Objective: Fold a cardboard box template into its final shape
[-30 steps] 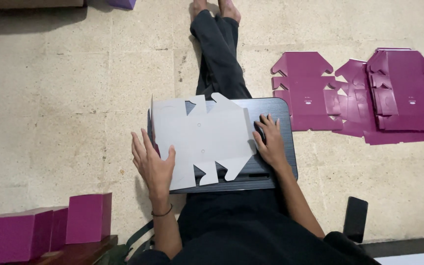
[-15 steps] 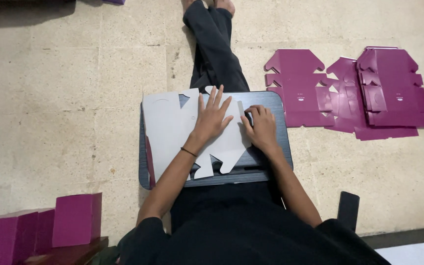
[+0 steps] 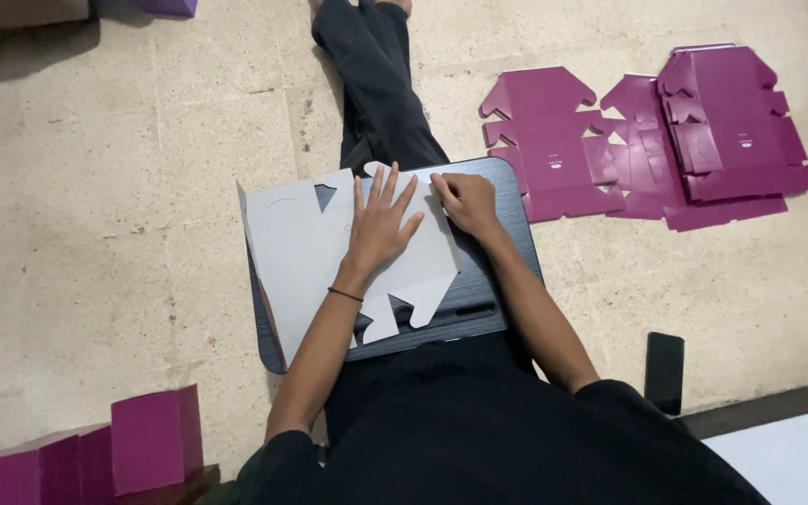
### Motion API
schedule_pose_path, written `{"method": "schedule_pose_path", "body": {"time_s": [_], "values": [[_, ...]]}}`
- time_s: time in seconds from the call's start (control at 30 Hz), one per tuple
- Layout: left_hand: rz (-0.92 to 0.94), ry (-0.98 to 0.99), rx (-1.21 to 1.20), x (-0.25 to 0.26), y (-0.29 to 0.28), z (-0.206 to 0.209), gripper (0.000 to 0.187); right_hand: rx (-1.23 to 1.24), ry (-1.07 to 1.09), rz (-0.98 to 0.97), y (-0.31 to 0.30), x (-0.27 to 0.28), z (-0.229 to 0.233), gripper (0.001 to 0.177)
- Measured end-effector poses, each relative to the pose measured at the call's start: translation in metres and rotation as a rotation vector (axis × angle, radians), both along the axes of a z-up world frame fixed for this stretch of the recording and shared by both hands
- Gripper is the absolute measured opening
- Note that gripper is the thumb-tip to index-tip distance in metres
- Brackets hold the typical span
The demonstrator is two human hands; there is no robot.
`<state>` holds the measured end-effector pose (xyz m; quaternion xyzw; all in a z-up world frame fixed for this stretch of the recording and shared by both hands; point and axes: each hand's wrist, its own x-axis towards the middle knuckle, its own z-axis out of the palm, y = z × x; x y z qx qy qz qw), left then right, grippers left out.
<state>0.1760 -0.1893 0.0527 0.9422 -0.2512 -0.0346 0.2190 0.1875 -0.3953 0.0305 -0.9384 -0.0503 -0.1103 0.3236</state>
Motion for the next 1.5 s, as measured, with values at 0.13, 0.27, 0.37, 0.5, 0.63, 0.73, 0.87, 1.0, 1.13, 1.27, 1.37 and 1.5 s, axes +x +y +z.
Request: {"method": "schedule_pose_path", "body": {"time_s": [0.13,0.27,0.37,0.5,0.63,0.73,0.87,1.0,1.13,1.27,1.37,1.5], "values": [[0.028,-0.012,0.013,0.004,-0.003,0.0,0.057,-0.017,-0.018,0.019,0.0,-0.001,0.004,0.057],[0.03,-0.101,0.024,0.037,-0.01,-0.034,0.056,-0.025,0.005,0.017,0.006,-0.003,0.008,0.056],[0.05,-0.157,-0.007,0.059,-0.015,-0.063,0.053,-0.06,-0.021,-0.015,0.015,-0.003,0.008,0.055],[0.034,-0.226,-0.074,0.054,-0.003,-0.061,0.052,-0.098,-0.05,-0.072,0.035,-0.007,0.007,0.049],[-0.006,-0.273,-0.152,0.046,0.004,-0.046,0.053,-0.082,-0.037,-0.035,0.028,-0.001,-0.011,0.044],[0.012,-0.211,-0.172,0.043,0.003,-0.042,0.052,-0.02,-0.056,0.075,0.012,0.001,-0.013,0.03],[0.025,-0.198,-0.161,0.044,0.004,-0.044,0.053,0.283,-0.029,0.183,0.006,-0.003,0.01,0.02],[0.017,-0.159,-0.171,0.042,0.003,-0.041,0.052,0.344,-0.018,0.243,-0.003,0.002,0.001,0.037],[0.008,-0.146,-0.158,0.044,0.002,-0.042,0.053,0.233,-0.051,0.297,-0.005,0.004,-0.002,0.041],[-0.005,-0.159,-0.167,0.042,0.004,-0.035,0.047,0.207,-0.052,0.301,-0.007,0.005,-0.006,0.043],[-0.027,-0.125,-0.158,0.042,0.006,-0.03,0.061,0.1,-0.118,0.235,-0.005,0.002,-0.001,0.038],[-0.075,-0.116,-0.094,0.038,0.008,-0.018,0.104,-0.032,-0.198,0.179,-0.005,0.005,-0.002,0.041]]}}
